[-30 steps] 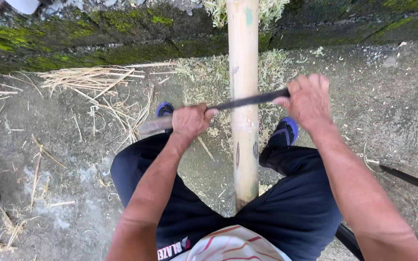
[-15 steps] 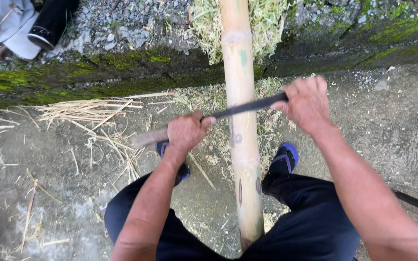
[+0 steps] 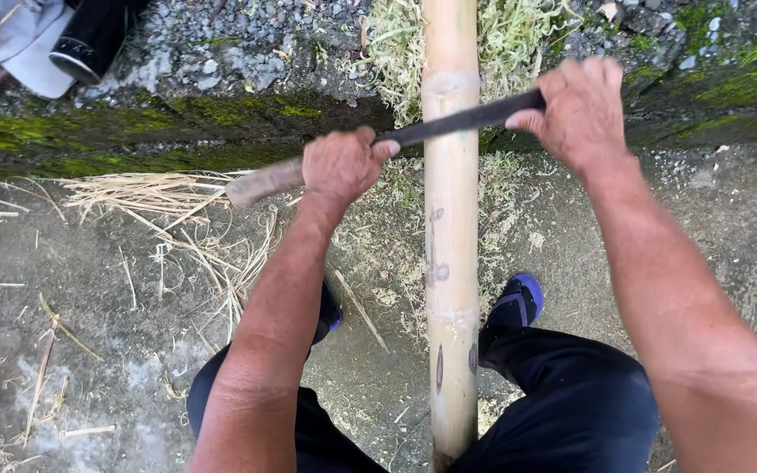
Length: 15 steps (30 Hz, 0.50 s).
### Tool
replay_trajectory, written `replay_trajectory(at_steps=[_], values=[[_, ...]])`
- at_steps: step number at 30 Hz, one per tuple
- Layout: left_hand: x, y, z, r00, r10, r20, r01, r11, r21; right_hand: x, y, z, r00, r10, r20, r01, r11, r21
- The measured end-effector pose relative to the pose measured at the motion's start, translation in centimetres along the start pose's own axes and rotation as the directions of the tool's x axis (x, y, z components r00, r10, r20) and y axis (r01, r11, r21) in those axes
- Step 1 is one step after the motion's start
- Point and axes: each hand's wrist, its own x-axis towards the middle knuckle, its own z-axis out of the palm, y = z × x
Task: Shaving the outer skin of a bamboo pole using a machete.
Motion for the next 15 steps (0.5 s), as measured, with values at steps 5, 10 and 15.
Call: replay_trajectory(at_steps=[5, 10, 15], values=[[-6.3, 0.6, 3.7, 0.999, -0.013, 0.045, 0.012, 1.000, 0.016, -6.8, -2.6, -1.5, 0.991, 0.059, 0.118, -0.063, 0.997, 0.032], [-14.3, 1.9, 7.8, 0.995, 0.047, 0.090, -0.054, 0.996, 0.075, -16.7, -4.2, 0.2, 0.977, 0.080, 0.196, -0.086, 0.996, 0.020], [-21.5, 3.2, 10.0, 0.995, 0.080, 0.057, -0.068, 0.980, -0.187, -24.8, -5.9, 0.1, 0.998, 0.019, -0.060, -0.021, 0.999, -0.032]])
